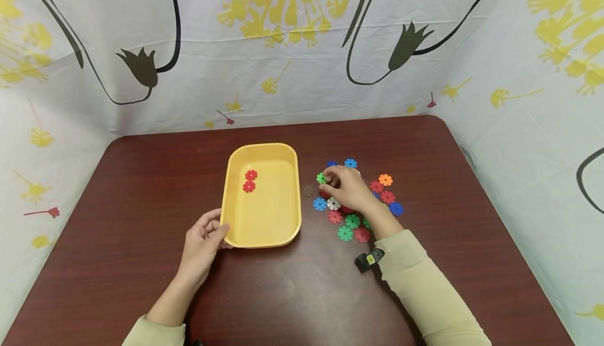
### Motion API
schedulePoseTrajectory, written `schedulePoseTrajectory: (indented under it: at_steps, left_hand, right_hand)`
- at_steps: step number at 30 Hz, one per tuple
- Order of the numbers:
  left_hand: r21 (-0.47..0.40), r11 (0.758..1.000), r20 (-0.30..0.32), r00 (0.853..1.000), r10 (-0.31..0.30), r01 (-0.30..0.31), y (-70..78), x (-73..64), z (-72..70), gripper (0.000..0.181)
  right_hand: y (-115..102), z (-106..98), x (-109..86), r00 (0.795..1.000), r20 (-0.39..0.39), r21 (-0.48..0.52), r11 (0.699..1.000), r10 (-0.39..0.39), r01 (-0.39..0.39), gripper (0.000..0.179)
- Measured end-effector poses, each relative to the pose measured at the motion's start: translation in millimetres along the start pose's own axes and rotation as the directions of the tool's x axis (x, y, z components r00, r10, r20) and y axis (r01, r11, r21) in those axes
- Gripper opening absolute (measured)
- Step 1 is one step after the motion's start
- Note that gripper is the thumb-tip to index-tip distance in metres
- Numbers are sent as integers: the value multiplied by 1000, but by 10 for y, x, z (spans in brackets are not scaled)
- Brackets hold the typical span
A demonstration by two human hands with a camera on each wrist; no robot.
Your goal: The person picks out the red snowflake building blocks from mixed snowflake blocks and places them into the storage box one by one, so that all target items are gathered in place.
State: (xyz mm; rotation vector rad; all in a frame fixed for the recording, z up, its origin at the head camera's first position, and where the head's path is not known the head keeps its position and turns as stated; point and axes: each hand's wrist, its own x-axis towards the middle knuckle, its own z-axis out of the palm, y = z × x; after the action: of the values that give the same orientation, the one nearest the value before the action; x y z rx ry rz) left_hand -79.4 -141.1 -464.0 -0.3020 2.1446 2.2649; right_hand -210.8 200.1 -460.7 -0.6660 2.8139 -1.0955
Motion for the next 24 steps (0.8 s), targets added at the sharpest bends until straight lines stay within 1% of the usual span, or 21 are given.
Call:
schedulePoseTrajectory:
  at_steps: [7, 16, 21, 24]
  left_hand:
    - [2, 1000, -2, 1000, -1, 1, 2, 1, -1, 39]
    - [0, 1000, -4, 1000, -1, 1, 5, 3, -3, 40]
    - [-1, 1000, -4, 1000, 5, -5, 5, 4, -6, 40]
    - [3, 1000, -3, 1000, 8, -8, 2, 7, -4, 39]
  right_hand:
    - [48, -10, -15, 999, 41, -30, 1000, 11, -9, 28]
    - [80, -23, -9, 995, 93, -76, 996, 45, -38, 26]
    - [85, -30, 0, 995, 96, -101, 994, 40, -30, 25]
    - [79, -37, 5, 995, 90, -122, 992, 50, -39, 26]
